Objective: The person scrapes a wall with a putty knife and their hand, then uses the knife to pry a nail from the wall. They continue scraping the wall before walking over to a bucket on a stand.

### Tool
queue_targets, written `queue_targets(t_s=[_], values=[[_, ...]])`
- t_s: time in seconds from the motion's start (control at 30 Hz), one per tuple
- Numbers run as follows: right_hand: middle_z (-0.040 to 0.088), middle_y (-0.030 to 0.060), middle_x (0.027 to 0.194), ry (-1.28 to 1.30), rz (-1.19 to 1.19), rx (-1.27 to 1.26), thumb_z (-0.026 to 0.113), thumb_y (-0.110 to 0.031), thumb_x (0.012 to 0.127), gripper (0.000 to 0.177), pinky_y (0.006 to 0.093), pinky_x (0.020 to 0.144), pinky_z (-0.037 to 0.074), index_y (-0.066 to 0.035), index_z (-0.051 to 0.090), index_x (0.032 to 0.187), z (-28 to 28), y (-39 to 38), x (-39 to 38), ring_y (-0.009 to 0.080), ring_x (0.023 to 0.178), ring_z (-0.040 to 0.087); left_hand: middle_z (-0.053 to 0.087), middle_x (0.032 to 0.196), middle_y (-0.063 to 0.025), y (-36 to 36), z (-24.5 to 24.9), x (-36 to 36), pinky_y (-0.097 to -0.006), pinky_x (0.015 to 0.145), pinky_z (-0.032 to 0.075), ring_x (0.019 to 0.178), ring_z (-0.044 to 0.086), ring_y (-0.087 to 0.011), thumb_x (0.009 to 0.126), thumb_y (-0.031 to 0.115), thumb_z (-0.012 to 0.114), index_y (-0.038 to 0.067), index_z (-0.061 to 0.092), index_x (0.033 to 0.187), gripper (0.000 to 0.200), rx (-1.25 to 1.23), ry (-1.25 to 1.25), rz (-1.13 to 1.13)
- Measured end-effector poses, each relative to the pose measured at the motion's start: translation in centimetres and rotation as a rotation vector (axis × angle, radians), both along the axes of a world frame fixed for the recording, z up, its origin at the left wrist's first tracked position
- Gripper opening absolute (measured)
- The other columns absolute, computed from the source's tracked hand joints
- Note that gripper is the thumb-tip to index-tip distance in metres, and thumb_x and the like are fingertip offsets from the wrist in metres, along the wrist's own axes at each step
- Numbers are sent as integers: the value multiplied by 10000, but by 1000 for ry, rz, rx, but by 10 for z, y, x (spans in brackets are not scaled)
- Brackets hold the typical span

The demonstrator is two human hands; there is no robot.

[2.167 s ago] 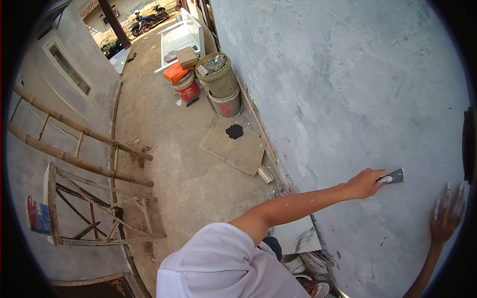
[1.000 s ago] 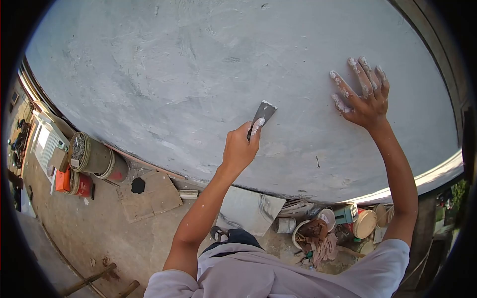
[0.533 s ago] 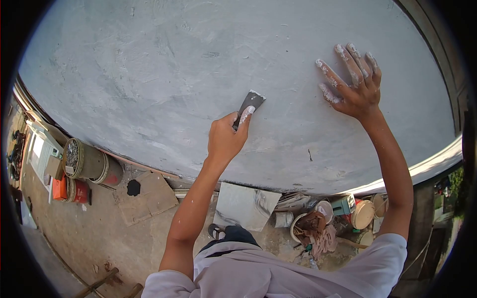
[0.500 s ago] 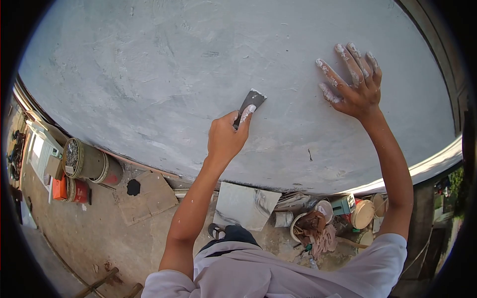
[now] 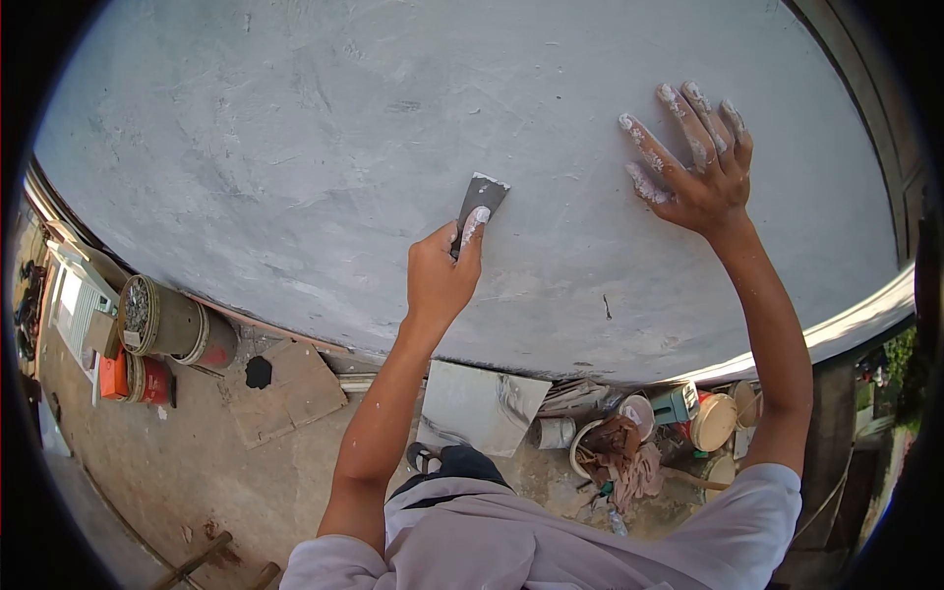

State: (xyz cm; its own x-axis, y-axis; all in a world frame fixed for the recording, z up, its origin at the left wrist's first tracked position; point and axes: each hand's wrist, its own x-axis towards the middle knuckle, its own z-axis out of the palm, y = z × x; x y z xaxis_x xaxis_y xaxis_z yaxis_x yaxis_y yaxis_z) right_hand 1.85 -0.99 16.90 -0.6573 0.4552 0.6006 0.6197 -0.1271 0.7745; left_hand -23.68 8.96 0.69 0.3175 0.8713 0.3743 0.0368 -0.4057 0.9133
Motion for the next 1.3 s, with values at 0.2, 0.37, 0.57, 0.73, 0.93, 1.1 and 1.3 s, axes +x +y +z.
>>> queue_targets(t_s=[0.2,0.37,0.57,0.73,0.93,1.1,1.3], values=[[467,-39,1431,10,1,-11,690,-510,808,417,421,1185,222,-445,613,1212,-1,0,-2,153,1349,388,463,503,-35,0,28,6,-296,444,288,468,378,-91,944,251,604,-17,584,675,380,-10,-46,-23],[475,-36,1423,13,10,-7,689,-493,813,391,421,1180,230,-436,628,1195,0,0,-2,151,1345,393,470,509,-22,-1,31,6,-291,449,296,477,387,-85,944,246,601,-13,580,665,382,-43,-55,-43],[483,-35,1414,6,7,-2,689,-475,815,384,421,1167,246,-428,633,1192,0,0,-3,150,1338,402,482,521,-17,0,30,6,-284,453,297,488,395,-78,947,244,595,-5,583,662,378,-92,-67,-79],[487,-34,1413,10,17,-5,693,-469,813,386,421,1162,251,-427,634,1193,0,0,-3,152,1336,406,435,517,25,-2,30,7,-264,457,269,491,357,-51,963,273,590,19,568,638,413,-125,-92,-88],[481,-36,1422,15,12,-9,694,-467,814,392,422,1163,248,-424,631,1199,-1,0,-2,152,1341,399,455,517,0,-1,34,2,-284,455,281,483,369,-73,957,276,587,8,587,664,397,-96,-47,-88],[477,-35,1427,10,20,-9,699,-466,810,402,422,1166,243,-420,629,1203,0,0,-3,149,1345,393,459,504,-47,7,36,1,-319,446,280,461,363,-117,950,294,587,-5,597,682,402,33,16,-27],[479,-36,1426,17,13,-13,704,-468,805,420,416,1170,240,-421,620,1213,0,-1,-2,151,1346,392,459,492,-79,7,85,3,-341,443,275,445,349,-146,945,306,591,-16,607,695,407,131,55,-51]])
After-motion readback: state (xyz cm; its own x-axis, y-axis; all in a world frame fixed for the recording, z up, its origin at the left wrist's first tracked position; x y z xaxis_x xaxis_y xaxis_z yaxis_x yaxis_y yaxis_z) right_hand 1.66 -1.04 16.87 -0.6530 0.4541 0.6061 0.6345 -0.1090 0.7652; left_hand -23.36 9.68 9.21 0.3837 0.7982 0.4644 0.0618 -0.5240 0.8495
